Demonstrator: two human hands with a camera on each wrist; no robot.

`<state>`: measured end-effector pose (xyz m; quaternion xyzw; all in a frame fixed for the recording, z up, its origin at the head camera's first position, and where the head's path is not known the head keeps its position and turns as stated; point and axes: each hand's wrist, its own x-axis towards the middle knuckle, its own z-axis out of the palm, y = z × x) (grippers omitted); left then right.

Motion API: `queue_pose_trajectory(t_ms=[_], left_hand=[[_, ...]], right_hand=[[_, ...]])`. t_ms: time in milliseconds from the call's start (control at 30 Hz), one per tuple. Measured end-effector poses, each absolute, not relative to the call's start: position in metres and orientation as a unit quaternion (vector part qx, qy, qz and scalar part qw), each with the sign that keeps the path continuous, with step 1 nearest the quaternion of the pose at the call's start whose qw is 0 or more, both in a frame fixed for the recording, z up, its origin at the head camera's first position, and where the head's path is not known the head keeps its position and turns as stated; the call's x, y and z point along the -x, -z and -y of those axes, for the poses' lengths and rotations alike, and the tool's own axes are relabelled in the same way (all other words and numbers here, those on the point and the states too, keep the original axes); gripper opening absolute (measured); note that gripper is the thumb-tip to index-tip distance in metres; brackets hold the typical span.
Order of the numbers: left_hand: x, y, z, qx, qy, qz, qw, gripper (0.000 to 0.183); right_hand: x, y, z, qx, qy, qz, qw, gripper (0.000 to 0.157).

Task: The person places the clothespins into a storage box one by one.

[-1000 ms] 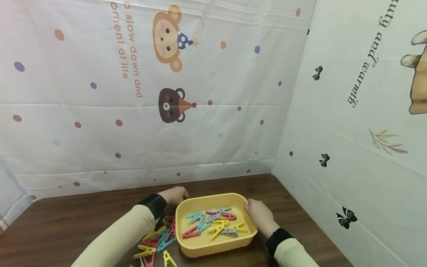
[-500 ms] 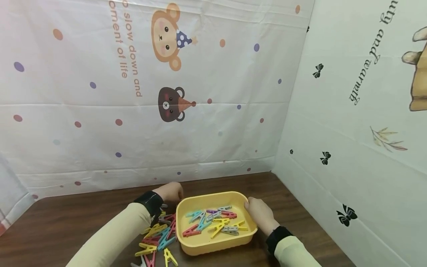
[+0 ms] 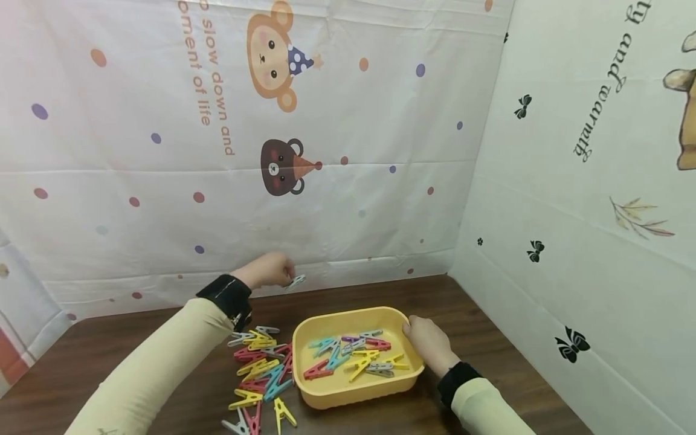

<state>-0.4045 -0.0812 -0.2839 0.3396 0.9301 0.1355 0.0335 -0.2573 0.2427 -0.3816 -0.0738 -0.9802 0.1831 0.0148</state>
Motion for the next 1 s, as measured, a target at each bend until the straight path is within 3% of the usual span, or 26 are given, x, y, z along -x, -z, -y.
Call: queue_pose_trajectory(t_ms=[233, 567, 833, 1000], left_hand=[[0.387, 0.254, 0.028, -0.393, -0.154, -0.906, 0.027, 0.010], [0.347, 0.304, -0.054, -0.448, -0.203, -0.864, 0.107, 0.006], [0.324, 0.337, -0.088, -0.434, -0.124, -0.878, 0.162, 0.015], [0.316, 0.349, -0.092, -0.405, -0.113, -0.891, 0.169, 0.040]], right_hand=[[0.258, 0.380, -0.243, 0.073, -0.187, 0.980, 0.017, 0.029], [0.256, 0.383, -0.241, 0.069, -0.179, 0.981, 0.028, 0.026], [0.255, 0.380, -0.240, 0.067, -0.178, 0.981, 0.036, 0.025], [0.255, 0.379, -0.239, 0.071, -0.178, 0.981, 0.032, 0.025]])
